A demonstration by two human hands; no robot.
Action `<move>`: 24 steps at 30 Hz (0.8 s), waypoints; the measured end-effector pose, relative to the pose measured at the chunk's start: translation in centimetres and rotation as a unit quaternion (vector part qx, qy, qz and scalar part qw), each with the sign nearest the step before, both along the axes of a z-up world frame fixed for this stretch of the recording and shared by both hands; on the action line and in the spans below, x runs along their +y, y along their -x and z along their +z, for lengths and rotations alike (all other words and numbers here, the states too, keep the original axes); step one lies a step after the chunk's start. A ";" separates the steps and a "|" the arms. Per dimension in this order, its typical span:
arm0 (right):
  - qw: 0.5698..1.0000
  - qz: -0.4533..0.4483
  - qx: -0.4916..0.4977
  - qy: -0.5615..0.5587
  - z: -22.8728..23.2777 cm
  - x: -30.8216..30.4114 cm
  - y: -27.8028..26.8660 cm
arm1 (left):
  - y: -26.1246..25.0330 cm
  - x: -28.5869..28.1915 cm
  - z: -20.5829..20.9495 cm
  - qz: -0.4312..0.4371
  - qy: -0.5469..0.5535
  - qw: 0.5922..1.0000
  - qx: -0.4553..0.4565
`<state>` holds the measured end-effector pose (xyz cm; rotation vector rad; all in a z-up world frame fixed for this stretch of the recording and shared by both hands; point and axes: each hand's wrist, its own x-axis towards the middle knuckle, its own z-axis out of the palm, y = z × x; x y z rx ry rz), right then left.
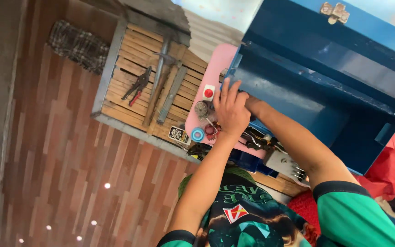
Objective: Selecting tools from a toolbox and repairing a small electric motor
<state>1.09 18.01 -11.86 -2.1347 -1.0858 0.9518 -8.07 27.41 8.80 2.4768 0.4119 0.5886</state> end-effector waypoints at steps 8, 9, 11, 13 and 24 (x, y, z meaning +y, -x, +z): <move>0.989 0.086 0.070 0.102 1.2 -2.2 -0.9 | -0.2 0.3 -1.0 -0.012 -0.009 1.000 0.006; 0.965 0.090 0.166 0.182 5.1 -3.2 -0.6 | 0.0 0.0 -0.8 -0.018 -0.009 1.000 0.006; 0.952 0.094 0.167 0.238 9.4 -5.6 -0.5 | 0.3 0.0 -0.5 -0.030 -0.012 0.999 0.007; 0.938 0.092 0.165 0.290 11.1 -9.1 -1.0 | 0.1 0.0 -0.5 -0.047 -0.017 0.999 0.003; 0.934 -0.041 0.213 0.284 7.7 -29.4 1.5 | 0.1 0.0 -1.8 -0.041 -0.078 0.995 0.035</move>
